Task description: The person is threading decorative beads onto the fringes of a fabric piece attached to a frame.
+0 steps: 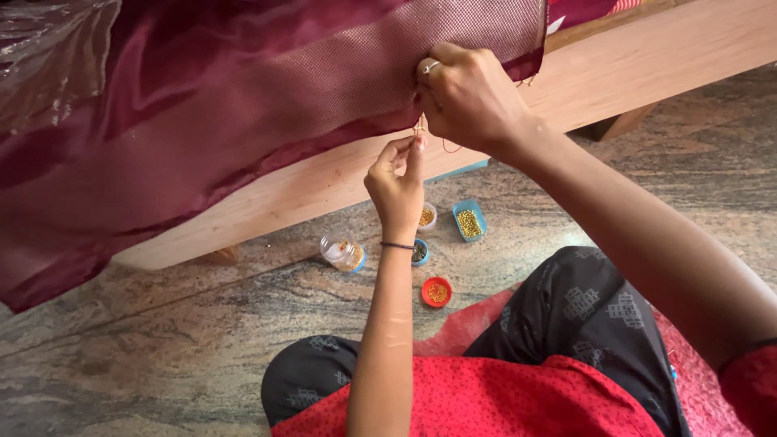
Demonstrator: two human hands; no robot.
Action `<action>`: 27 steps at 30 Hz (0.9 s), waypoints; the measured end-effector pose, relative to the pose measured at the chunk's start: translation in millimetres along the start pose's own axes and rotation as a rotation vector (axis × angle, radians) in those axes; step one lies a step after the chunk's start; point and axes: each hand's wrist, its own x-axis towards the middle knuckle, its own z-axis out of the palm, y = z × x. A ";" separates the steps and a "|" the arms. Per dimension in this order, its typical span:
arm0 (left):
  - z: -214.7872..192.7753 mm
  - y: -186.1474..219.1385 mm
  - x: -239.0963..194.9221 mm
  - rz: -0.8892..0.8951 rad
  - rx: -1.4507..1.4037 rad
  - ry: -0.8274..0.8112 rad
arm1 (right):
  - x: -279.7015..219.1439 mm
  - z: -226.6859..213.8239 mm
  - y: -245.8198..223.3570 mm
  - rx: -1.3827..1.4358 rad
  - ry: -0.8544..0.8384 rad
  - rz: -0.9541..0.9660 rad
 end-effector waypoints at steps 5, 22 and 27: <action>0.6 -4.5 3.6 -0.005 0.016 -0.029 | -8.4 9.7 -6.3 -0.033 0.053 0.036; -35.1 176.0 -130.1 -0.266 -0.389 -0.149 | -176.4 9.0 -80.1 0.285 0.131 0.567; -30.8 179.5 -139.4 -0.221 -0.277 -0.211 | -218.1 29.6 -89.5 0.608 0.024 0.980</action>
